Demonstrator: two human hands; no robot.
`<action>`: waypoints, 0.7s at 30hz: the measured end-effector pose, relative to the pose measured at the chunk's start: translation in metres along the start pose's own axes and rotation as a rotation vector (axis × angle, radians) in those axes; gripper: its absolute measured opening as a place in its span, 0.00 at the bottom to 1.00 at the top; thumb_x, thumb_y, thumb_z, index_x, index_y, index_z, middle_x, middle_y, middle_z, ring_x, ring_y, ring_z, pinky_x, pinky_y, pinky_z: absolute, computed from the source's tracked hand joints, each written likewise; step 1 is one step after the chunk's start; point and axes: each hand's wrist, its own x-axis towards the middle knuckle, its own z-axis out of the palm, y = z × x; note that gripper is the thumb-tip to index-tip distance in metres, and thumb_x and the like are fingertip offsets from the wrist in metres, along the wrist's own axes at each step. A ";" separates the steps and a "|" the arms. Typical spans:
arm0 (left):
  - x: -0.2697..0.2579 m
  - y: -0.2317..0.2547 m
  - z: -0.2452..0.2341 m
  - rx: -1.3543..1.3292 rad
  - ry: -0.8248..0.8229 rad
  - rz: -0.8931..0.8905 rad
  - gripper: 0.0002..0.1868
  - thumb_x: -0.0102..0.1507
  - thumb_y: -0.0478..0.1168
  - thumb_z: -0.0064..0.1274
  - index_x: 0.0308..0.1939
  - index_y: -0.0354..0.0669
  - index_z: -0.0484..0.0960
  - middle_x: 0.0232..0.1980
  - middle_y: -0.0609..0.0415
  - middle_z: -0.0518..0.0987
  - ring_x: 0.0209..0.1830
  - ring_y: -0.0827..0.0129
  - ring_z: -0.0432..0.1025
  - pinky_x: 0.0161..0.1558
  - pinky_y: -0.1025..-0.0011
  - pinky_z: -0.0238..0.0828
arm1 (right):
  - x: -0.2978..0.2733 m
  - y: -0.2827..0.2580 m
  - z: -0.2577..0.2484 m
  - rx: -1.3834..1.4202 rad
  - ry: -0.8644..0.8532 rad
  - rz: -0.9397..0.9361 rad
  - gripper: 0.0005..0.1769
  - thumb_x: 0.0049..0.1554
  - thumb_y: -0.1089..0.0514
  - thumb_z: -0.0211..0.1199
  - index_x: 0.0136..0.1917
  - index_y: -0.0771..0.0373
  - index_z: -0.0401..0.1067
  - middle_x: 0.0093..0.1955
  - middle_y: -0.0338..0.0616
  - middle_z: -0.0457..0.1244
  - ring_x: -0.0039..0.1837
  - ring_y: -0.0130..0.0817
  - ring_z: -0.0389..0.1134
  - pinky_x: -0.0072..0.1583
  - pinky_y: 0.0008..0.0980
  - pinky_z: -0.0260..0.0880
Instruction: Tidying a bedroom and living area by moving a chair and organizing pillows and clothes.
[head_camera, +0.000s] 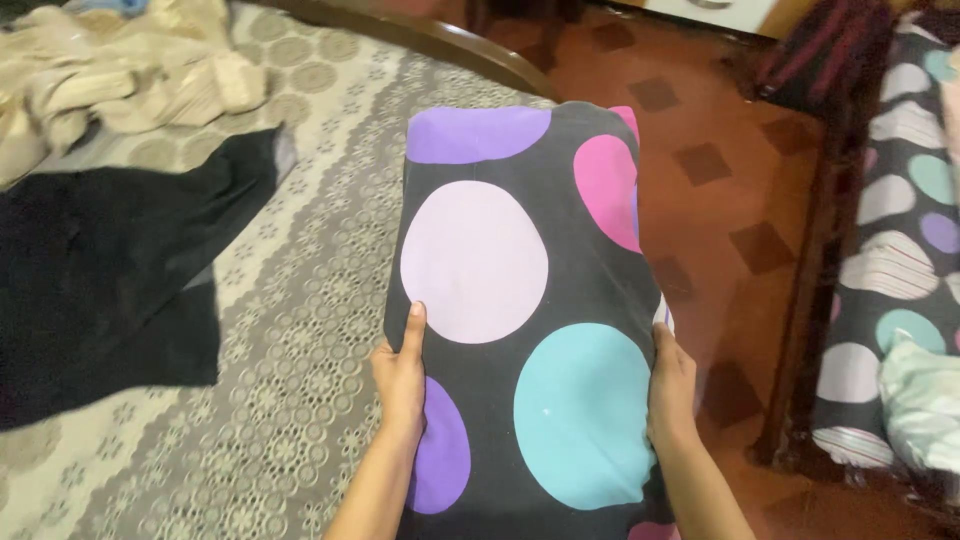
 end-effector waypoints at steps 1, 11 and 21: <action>0.008 -0.003 0.010 0.017 -0.008 -0.011 0.23 0.62 0.55 0.61 0.39 0.35 0.88 0.38 0.55 0.84 0.36 0.75 0.72 0.42 0.75 0.68 | 0.007 -0.002 -0.003 0.004 0.014 -0.014 0.27 0.66 0.44 0.51 0.52 0.72 0.74 0.48 0.48 0.68 0.48 0.32 0.66 0.52 0.31 0.66; 0.077 0.019 0.117 0.110 -0.190 0.007 0.21 0.60 0.57 0.61 0.31 0.41 0.85 0.31 0.62 0.82 0.31 0.81 0.72 0.38 0.80 0.68 | 0.063 -0.041 -0.007 -0.049 0.226 -0.015 0.30 0.66 0.41 0.49 0.51 0.72 0.75 0.46 0.49 0.68 0.48 0.34 0.67 0.53 0.32 0.66; 0.143 0.032 0.213 0.151 -0.395 0.013 0.23 0.63 0.57 0.61 0.22 0.47 0.75 0.24 0.69 0.67 0.24 0.82 0.55 0.27 0.76 0.50 | 0.115 -0.072 0.003 -0.006 0.409 -0.037 0.30 0.67 0.41 0.49 0.45 0.71 0.74 0.41 0.46 0.66 0.43 0.32 0.64 0.50 0.32 0.65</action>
